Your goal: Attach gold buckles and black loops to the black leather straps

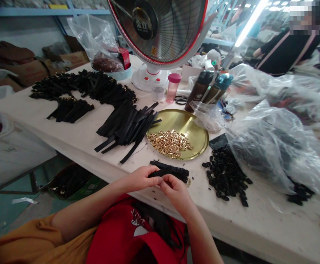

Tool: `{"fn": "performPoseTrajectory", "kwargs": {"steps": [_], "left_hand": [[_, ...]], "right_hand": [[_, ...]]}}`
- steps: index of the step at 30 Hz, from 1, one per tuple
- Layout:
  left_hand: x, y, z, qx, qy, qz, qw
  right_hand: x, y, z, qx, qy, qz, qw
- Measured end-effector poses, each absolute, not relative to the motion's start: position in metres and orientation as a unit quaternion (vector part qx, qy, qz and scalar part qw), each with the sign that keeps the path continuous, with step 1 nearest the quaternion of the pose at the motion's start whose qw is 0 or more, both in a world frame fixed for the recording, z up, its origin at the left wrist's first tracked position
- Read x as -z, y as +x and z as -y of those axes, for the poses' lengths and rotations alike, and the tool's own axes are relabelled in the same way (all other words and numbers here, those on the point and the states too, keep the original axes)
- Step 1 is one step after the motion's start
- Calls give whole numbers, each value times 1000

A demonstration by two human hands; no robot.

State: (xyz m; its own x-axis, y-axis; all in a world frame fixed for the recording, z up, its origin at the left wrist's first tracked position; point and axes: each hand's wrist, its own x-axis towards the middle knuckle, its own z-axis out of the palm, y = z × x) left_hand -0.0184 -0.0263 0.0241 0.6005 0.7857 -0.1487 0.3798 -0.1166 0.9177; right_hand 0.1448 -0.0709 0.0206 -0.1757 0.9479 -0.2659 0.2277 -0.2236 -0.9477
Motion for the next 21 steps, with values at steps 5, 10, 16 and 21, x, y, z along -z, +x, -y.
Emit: {"fn": "performPoseTrajectory", "kwargs": {"steps": [5, 10, 16, 21], "left_hand": [[-23, -20, 26, -171, 745, -402, 504], [-24, -19, 23, -197, 737, -423, 489], [-28, -20, 23, -177, 762, -419, 461], [-26, -19, 27, -191, 733, -399, 516]], "right_hand": [[-21, 151, 69, -597, -537, 494, 333], [-17, 150, 67, -539, -556, 531, 343], [-13, 149, 67, -454, -574, 593, 335], [-14, 146, 67, -564, -556, 472, 387]]}}
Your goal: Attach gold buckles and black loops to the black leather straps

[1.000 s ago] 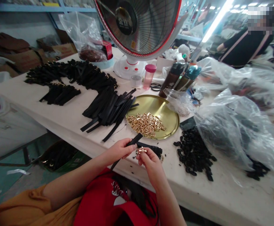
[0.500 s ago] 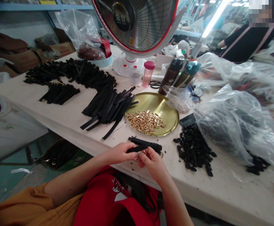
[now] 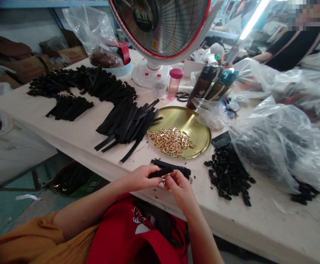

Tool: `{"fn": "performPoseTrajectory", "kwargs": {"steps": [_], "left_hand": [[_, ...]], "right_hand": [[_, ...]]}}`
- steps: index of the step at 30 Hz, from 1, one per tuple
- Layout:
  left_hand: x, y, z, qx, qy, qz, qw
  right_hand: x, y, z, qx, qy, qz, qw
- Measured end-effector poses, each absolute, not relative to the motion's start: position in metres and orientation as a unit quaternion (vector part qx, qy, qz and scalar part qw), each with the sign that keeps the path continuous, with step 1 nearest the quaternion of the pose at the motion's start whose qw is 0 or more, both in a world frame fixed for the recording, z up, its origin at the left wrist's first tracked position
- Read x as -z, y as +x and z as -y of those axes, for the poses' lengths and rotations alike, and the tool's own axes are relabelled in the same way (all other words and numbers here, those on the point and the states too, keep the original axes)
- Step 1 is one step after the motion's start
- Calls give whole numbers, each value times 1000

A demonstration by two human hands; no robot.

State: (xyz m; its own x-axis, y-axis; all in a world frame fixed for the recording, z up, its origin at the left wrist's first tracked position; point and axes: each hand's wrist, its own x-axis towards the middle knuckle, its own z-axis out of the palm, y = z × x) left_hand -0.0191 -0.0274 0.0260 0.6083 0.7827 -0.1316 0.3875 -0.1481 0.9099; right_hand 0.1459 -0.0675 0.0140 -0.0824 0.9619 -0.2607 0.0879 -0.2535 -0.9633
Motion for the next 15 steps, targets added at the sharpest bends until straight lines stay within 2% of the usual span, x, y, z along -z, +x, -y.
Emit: {"fn": "performPoseTrajectory", "kwargs": {"steps": [8, 15], "left_hand": [[-26, -17, 31, -209, 703, -441, 518], [-20, -14, 34, -181, 698, -408, 560]], "right_hand": [[-14, 145, 80, -666, -485, 366, 434], [-8, 143, 80, -574, -537, 425, 449]]}}
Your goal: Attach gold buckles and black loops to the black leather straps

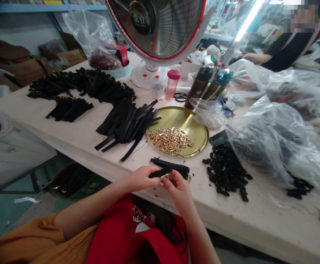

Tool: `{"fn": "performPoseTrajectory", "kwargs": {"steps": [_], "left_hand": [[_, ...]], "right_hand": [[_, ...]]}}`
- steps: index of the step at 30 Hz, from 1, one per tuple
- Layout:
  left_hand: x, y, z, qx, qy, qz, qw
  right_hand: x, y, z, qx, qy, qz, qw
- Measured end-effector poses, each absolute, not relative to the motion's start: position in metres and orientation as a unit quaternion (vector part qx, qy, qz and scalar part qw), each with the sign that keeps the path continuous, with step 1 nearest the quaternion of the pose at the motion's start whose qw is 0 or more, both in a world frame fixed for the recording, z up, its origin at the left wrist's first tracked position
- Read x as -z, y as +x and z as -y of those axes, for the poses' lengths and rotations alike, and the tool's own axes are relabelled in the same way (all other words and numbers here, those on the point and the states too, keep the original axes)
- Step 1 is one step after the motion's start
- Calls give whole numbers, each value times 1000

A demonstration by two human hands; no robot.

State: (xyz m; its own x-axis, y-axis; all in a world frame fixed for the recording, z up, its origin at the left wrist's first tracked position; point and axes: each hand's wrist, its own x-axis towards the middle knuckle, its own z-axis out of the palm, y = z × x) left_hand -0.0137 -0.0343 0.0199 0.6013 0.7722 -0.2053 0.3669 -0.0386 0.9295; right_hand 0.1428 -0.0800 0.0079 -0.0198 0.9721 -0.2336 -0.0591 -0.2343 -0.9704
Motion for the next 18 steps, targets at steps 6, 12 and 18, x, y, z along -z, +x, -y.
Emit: {"fn": "performPoseTrajectory", "kwargs": {"steps": [6, 12, 18], "left_hand": [[-23, -17, 35, -184, 706, -404, 552], [-28, -16, 35, -136, 765, -406, 482], [-30, -5, 39, -154, 739, -417, 507]], "right_hand": [[2, 147, 76, -600, -534, 267, 533], [3, 141, 72, -646, -490, 96, 577], [7, 125, 84, -605, -520, 210, 566]]}}
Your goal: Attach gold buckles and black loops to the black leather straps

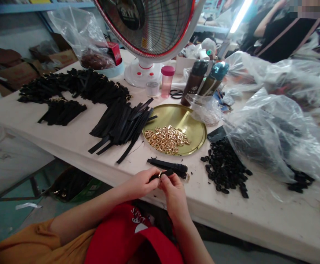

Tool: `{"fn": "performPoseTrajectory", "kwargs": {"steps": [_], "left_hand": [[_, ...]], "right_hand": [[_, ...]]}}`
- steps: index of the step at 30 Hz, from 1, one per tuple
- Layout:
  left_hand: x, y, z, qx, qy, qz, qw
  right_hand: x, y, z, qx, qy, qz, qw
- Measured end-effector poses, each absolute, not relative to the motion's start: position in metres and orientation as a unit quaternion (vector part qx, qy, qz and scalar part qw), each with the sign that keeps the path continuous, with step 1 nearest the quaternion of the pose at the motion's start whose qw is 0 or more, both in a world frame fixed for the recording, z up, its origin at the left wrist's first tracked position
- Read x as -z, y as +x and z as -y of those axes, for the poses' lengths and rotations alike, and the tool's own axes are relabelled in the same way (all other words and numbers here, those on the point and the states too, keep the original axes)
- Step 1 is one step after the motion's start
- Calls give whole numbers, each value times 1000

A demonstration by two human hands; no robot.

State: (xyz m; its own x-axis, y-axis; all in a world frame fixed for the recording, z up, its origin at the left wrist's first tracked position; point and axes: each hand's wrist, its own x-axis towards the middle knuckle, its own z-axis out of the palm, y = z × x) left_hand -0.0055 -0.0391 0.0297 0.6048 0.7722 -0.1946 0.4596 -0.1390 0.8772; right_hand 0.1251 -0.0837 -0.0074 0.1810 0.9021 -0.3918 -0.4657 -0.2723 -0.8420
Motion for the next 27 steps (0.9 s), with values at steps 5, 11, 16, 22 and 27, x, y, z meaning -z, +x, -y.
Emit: {"fn": "performPoseTrajectory", "kwargs": {"steps": [5, 11, 16, 22, 27], "left_hand": [[-24, -2, 42, -180, 631, -405, 637], [-15, -2, 44, -177, 559, -401, 704], [-18, -4, 47, -152, 567, -394, 707], [-24, -5, 51, -164, 592, -381, 691], [-21, -5, 50, -173, 569, -371, 713]], "right_hand": [[10, 126, 91, -505, -582, 325, 549], [11, 126, 91, -594, -528, 242, 557], [2, 129, 102, -406, -623, 413, 525], [0, 133, 100, -598, -521, 294, 533], [4, 130, 93, -686, -447, 208, 536]]}}
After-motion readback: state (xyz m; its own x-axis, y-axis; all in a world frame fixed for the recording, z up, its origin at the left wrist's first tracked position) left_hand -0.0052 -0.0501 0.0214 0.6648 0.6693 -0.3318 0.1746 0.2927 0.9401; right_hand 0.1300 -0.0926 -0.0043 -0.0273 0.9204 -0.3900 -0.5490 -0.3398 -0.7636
